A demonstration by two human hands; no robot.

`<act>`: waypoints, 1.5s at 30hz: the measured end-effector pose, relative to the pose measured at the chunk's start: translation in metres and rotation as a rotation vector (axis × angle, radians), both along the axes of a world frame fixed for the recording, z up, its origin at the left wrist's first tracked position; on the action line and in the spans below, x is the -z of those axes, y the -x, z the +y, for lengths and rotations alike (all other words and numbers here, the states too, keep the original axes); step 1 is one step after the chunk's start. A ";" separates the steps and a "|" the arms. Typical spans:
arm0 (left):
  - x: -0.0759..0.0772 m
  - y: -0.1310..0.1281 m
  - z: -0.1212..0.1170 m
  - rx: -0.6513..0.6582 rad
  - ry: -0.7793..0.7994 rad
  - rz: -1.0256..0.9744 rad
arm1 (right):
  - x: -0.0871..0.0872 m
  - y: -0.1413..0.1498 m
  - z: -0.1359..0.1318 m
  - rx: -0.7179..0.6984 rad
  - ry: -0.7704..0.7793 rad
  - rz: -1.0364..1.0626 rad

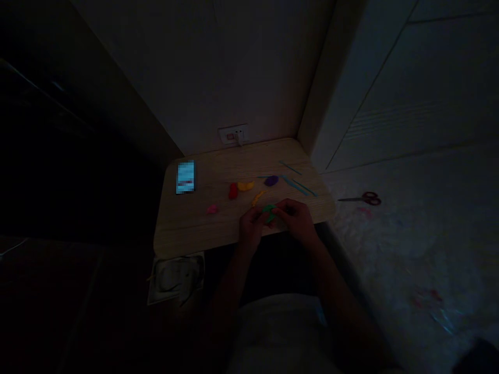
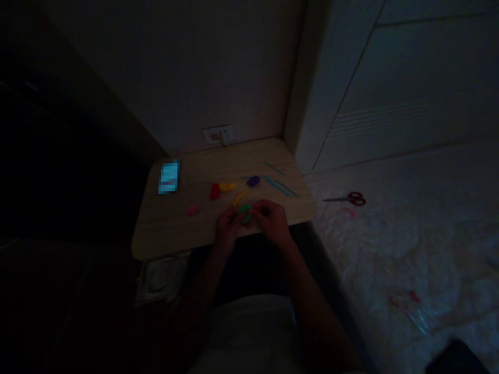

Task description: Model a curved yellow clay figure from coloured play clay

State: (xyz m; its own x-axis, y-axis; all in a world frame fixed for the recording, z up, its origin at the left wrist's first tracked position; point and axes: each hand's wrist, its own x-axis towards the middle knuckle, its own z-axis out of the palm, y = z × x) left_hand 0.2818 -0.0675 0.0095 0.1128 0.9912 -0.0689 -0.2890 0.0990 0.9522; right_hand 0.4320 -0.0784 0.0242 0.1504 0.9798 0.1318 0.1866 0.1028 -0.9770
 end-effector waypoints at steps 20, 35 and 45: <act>0.013 -0.001 0.003 -0.058 0.072 -0.149 | 0.007 -0.004 0.004 0.050 -0.050 0.042; 0.011 0.001 0.002 -0.125 -0.006 0.011 | -0.013 0.003 -0.004 -0.217 -0.230 -0.298; 0.008 0.001 0.002 0.005 -0.014 -0.135 | 0.001 0.007 -0.001 -0.071 -0.098 0.128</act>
State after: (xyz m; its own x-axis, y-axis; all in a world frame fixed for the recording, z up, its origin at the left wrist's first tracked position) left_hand 0.2810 -0.0660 0.0016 0.1245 0.9915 -0.0389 -0.4146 0.0876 0.9058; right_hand 0.4252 -0.0790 0.0236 0.1030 0.9719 0.2115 0.0502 0.2073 -0.9770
